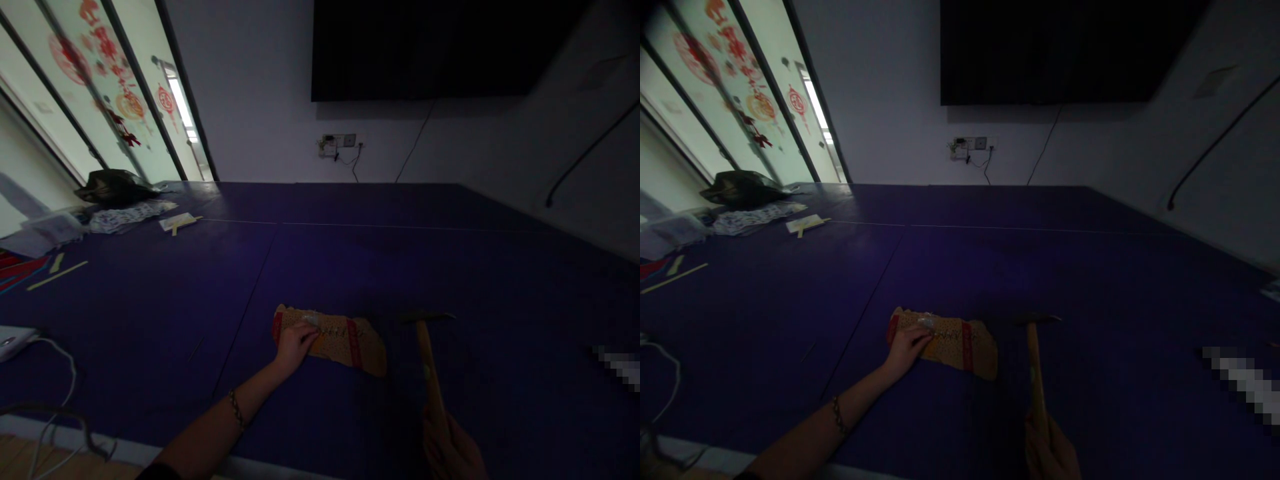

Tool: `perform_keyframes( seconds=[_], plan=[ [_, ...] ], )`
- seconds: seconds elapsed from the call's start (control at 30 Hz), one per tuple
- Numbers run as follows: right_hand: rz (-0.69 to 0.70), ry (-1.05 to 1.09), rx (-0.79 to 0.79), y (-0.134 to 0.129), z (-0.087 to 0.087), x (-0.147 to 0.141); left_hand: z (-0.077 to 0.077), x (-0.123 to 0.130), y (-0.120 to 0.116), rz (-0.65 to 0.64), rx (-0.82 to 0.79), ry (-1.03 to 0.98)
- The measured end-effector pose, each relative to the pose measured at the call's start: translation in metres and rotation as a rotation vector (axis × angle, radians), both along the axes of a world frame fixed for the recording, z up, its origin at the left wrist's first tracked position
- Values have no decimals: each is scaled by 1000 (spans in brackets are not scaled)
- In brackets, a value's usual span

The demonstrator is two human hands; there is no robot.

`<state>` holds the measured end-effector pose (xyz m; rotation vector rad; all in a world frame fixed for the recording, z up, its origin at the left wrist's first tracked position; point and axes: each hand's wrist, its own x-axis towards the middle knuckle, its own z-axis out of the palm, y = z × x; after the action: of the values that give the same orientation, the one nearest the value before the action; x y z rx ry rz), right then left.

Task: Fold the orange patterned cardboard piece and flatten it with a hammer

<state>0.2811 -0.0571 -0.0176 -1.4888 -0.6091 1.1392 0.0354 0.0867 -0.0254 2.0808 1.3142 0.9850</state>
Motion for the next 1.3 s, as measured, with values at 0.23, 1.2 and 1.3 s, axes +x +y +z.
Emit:
perform_keyframes(
  seconds=[0.23, 1.2, 1.3],
  plan=[
    [15, 2, 0, 1, -4, 4, -1, 0, 1, -13, 12, 52],
    [85, -101, 12, 1, -8, 6, -2, -2, 1, 3, 36, -26],
    [84, -52, 11, 0, -6, 4, -3, -2, 2, 3, 47, -20]
  ],
)
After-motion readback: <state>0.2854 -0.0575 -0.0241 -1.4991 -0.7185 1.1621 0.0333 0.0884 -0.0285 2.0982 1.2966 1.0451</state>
